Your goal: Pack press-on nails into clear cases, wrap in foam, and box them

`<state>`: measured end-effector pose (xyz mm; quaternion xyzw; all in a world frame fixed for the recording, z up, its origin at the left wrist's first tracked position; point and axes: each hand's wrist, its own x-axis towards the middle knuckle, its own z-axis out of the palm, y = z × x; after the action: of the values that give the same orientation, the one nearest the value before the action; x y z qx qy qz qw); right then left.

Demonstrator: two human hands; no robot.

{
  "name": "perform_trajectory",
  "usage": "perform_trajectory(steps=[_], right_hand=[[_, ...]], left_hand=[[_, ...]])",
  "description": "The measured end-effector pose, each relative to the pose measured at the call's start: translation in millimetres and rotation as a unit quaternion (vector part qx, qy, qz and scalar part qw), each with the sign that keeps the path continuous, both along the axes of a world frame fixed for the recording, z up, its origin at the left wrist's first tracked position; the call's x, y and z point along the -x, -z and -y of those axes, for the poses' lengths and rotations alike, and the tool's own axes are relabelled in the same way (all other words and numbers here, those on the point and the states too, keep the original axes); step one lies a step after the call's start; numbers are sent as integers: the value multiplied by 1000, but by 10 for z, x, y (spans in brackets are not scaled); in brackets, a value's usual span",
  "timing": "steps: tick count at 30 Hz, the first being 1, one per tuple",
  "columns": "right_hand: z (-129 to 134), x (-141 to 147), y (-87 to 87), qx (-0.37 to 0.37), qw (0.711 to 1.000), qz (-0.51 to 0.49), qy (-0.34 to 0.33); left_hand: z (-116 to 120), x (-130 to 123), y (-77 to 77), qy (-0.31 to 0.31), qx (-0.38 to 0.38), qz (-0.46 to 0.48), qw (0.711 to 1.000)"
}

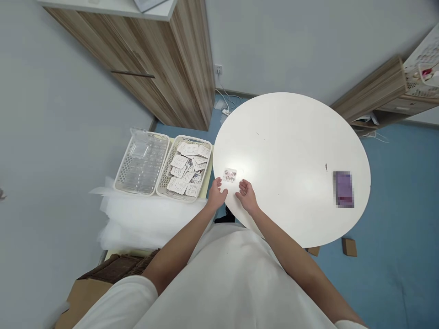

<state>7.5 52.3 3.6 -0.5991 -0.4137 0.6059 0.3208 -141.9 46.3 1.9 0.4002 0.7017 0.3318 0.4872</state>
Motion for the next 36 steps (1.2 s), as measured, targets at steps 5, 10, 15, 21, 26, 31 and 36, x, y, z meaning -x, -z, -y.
perform_trajectory(steps=[5,10,15,21,26,31,36], right_hand=[[280,-145,-24,2,1000,28,-14],[515,-292,-71,10,997,72,-3],[640,-397,-148,30,995,77,-50],[678,-506,-233,36,992,44,-117],[652,-621,-241,39,985,19,-168],[656,-735,-252,39,979,-14,-199],[684,-753,-283,43,972,-32,-229]], left_hand=[[113,21,-24,-1,6,-4,1000],[204,19,-40,7,15,2,1000],[287,-56,-55,26,6,13,1000],[558,-172,-98,7,6,42,999],[867,-274,-190,-29,15,27,999],[1198,-462,-290,-78,20,-3,997],[1544,-632,-448,-88,14,-14,996]])
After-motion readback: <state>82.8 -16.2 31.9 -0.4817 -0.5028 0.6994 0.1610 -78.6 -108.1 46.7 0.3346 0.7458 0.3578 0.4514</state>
